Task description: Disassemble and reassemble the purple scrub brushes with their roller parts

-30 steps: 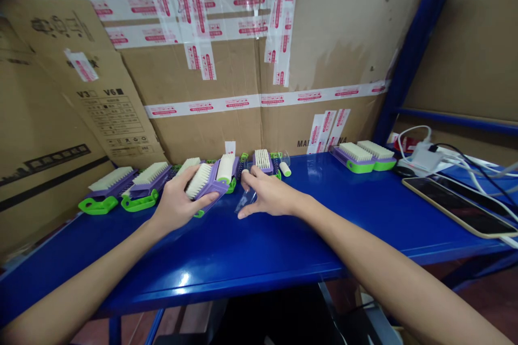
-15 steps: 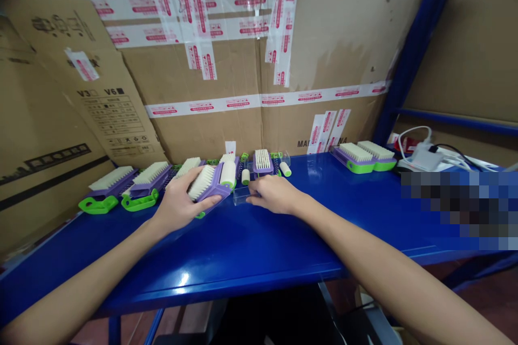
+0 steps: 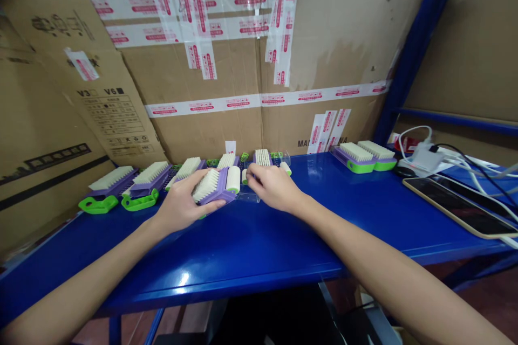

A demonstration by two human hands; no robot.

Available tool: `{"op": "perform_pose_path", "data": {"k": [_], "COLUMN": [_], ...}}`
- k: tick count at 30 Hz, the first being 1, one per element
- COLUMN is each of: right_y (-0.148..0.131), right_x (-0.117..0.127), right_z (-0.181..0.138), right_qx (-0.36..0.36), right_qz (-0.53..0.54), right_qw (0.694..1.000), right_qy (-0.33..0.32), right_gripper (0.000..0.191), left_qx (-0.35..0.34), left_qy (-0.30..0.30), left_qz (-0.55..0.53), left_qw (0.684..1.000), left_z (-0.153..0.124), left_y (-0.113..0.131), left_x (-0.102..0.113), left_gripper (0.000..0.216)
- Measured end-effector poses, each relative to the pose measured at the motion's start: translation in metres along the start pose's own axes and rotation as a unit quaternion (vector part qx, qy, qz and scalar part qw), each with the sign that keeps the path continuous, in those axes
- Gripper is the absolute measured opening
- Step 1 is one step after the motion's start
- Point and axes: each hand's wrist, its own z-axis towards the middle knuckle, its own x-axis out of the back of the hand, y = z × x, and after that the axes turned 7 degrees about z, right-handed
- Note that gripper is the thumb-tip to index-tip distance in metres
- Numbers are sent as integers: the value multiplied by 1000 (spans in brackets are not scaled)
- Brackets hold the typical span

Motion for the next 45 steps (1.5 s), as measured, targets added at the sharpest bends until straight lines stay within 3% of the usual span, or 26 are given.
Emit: {"op": "perform_pose_path", "data": {"k": [4,10,18,25,29,31,36,45], "right_y": [-5,-12,-10,-16,-21,-21,-19,-17], "right_x": [0,-7,-13,-13,-11,-11,-16,-15], "right_z": [-1,-5,-4,-8,-12,-13,-12,-13], "right_qx": [-7,-25,-67,-2,40,45,1,70], "right_qz": [96,175,255,264,207,168,131,127], "right_qw": [995,984,965,964,977,985,991,988], "right_qy": [38,3,-9,12,20,22,29,51], "right_gripper": [31,40,45,25,16,18,44,31], "left_qx": [-23,-78,-144,-128,-119,-114,-150,-142], "left_qy": [3,7,64,34,21,21,45,25], "left_qz": [11,22,73,51,31,37,73,26], "left_qw": [1000,997,985,990,992,993,985,989], "left_z": [-1,1,0,4,1,-1,-5,-1], "left_y": [0,4,8,7,7,8,10,12], "left_x": [-2,-1,-3,2,1,-2,-8,2], "left_gripper": [72,71,75,69,71,75,77,77]}}
